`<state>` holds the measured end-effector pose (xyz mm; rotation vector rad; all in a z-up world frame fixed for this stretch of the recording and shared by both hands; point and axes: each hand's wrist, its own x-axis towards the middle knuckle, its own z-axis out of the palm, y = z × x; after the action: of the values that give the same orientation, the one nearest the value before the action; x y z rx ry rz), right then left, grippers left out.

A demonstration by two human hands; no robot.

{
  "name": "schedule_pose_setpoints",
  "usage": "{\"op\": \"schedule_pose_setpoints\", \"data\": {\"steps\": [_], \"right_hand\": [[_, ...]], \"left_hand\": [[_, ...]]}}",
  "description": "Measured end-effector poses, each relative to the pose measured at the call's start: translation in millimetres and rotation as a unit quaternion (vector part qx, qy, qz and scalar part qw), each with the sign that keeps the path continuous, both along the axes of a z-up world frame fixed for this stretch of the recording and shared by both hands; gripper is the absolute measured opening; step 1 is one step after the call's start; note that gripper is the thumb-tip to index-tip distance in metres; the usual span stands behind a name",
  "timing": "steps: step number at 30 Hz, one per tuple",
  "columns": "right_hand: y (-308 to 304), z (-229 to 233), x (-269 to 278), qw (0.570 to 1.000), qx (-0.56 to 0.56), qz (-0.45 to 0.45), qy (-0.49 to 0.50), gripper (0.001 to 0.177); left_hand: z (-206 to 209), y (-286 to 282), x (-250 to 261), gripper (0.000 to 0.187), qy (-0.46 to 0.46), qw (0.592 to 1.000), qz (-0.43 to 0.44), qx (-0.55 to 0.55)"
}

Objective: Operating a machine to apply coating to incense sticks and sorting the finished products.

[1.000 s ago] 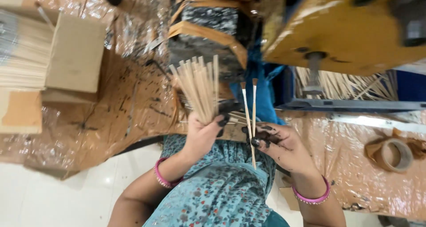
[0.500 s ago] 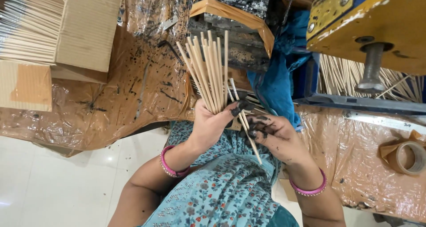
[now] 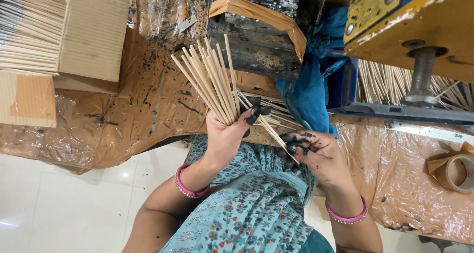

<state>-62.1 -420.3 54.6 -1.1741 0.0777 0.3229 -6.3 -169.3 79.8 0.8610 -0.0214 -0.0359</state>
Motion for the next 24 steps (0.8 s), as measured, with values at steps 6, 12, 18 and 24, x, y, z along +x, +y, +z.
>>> {"op": "schedule_pose_setpoints", "data": {"steps": [6, 12, 18, 24], "right_hand": [[7, 12, 0, 0.999, -0.047, -0.012, 0.026, 0.026], [8, 14, -1, 0.993, -0.116, -0.013, 0.022, 0.025], [6, 14, 1, 0.992, -0.120, 0.006, -0.032, 0.029], [5, 5, -3, 0.986, -0.160, -0.003, -0.042, 0.027]], "left_hand": [[-1, 4, -1, 0.014, -0.004, 0.999, 0.017, 0.047], [5, 7, 1, 0.011, 0.000, 0.999, 0.018, 0.044], [-17, 13, 0, 0.007, -0.025, 0.997, 0.038, 0.059], [-1, 16, 0, 0.009, -0.027, 0.995, 0.039, 0.088]]}}
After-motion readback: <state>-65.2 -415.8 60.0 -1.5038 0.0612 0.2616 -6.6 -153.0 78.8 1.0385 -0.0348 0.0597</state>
